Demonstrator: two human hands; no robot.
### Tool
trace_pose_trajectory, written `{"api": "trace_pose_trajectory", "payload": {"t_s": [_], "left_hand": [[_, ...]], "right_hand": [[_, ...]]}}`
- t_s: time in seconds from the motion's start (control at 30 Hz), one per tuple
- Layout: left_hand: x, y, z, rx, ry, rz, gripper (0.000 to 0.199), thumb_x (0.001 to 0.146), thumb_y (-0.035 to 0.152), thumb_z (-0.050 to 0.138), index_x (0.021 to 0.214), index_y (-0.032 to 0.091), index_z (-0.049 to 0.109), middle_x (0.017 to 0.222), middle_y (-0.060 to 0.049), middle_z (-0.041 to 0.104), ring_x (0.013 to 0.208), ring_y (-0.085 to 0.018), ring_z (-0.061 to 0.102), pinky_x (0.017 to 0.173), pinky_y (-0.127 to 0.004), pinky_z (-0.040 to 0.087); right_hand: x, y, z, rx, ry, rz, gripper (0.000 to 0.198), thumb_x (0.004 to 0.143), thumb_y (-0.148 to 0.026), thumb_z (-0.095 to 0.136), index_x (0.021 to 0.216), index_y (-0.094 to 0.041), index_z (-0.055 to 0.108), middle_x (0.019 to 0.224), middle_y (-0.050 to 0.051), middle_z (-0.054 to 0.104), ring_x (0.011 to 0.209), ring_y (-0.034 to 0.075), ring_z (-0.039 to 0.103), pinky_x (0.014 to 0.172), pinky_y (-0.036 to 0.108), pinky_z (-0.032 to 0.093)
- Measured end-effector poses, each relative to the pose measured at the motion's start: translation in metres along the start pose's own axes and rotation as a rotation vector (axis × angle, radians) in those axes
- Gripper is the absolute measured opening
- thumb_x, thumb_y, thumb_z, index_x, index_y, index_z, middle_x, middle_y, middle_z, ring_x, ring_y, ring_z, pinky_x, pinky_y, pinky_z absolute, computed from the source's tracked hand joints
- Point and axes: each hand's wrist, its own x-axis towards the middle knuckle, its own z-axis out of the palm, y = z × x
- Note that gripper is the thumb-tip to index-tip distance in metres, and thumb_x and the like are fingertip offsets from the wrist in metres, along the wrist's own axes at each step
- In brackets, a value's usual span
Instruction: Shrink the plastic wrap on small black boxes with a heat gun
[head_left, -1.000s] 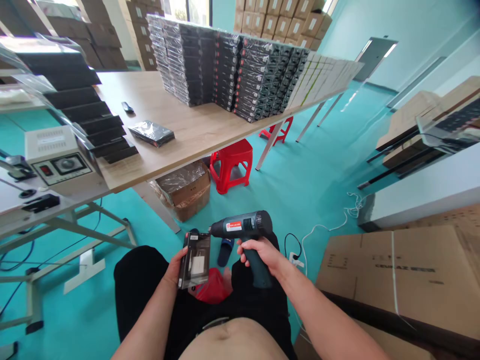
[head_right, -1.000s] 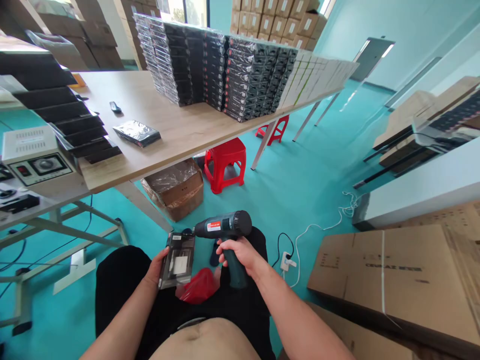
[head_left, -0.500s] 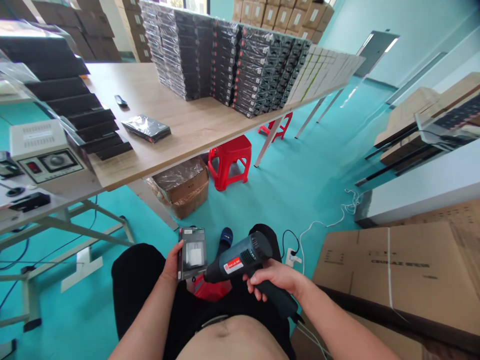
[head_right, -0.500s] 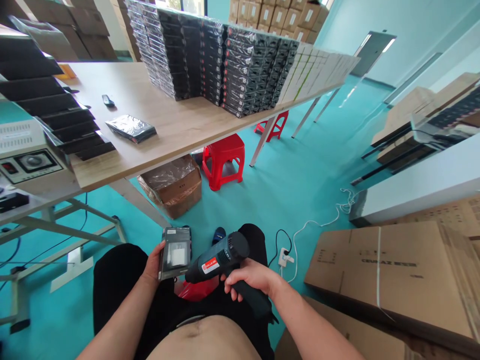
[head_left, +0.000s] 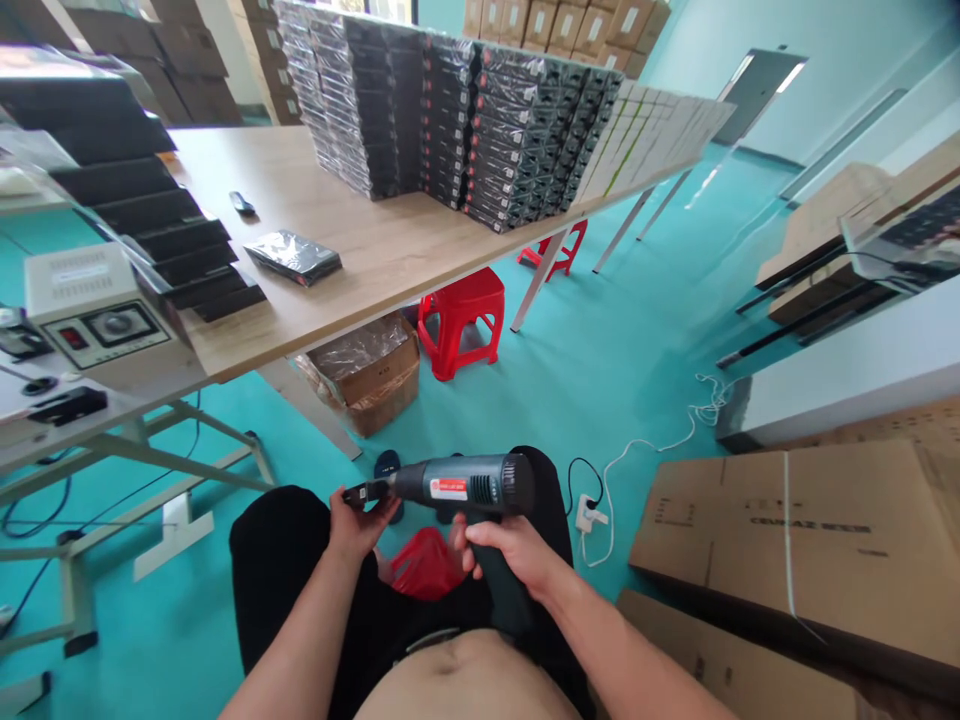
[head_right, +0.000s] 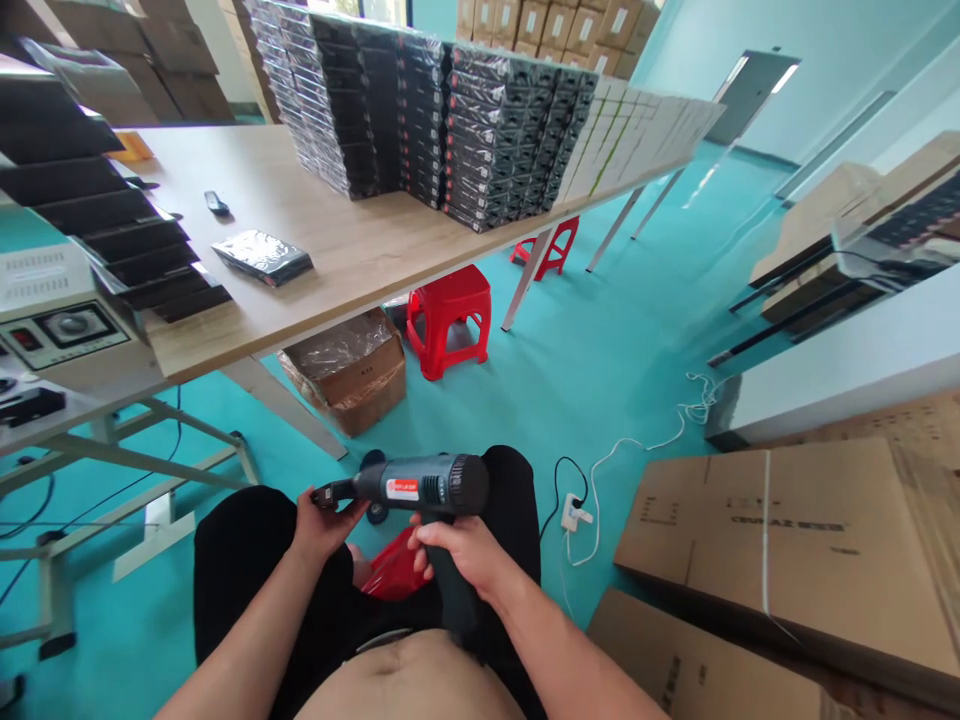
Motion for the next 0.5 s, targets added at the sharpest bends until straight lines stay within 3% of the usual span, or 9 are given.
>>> {"api": "trace_pose_trajectory", "payload": {"t_s": [0.1,0.23,0.33,0.43,0.5], "left_hand": [[-0.004,0.0,0.0,-0.045,-0.028,-0.031,0.031,0.073,0.048,0.052,0.085,0.02,0.047,0.105,-0.018,0.058,0.099,-0.04,0.062,0.066,-0.056,0.055],[-0.007,0.0,0.003,-0.013,-0.061,0.047,0.02,0.074,0.037,0.051,0.083,0.019,0.052,0.088,-0.012,0.064,0.081,-0.032,0.066,0.061,-0.049,0.057],[-0.008,0.001,0.005,-0.007,-0.178,0.177,0.022,0.068,0.017,0.049,0.088,0.019,0.059,0.082,-0.006,0.067,0.08,-0.026,0.067,0.071,-0.042,0.057],[-0.007,0.002,0.003,0.003,-0.119,0.292,0.038,0.06,0.008,0.045,0.092,0.02,0.063,0.08,-0.002,0.069,0.077,-0.02,0.067,0.078,-0.036,0.055],[-0.007,0.002,0.001,0.012,-0.066,0.279,0.039,0.06,0.01,0.046,0.094,0.02,0.064,0.074,-0.002,0.067,0.071,-0.02,0.066,0.075,-0.035,0.054]], "right_hand": [[0.002,-0.004,-0.007,-0.049,0.086,0.013,0.029,0.072,-0.028,0.065,0.095,-0.01,0.067,0.075,0.007,0.069,0.059,0.015,0.063,0.052,0.026,0.05],[-0.003,-0.007,-0.013,-0.022,-0.082,0.052,0.03,0.072,-0.026,0.064,0.097,-0.009,0.066,0.079,0.008,0.069,0.059,0.015,0.063,0.05,0.025,0.049],[-0.007,-0.008,-0.017,0.055,-0.098,0.025,0.03,0.072,-0.026,0.062,0.098,-0.01,0.066,0.079,0.008,0.068,0.059,0.015,0.063,0.05,0.024,0.048],[-0.013,-0.009,-0.033,0.117,-0.062,0.032,0.031,0.073,-0.027,0.06,0.098,-0.011,0.066,0.079,0.007,0.067,0.06,0.014,0.063,0.05,0.022,0.048],[-0.02,-0.009,-0.049,0.111,-0.091,0.073,0.033,0.072,-0.028,0.06,0.1,-0.011,0.066,0.079,0.007,0.067,0.06,0.014,0.062,0.049,0.022,0.047]]}}
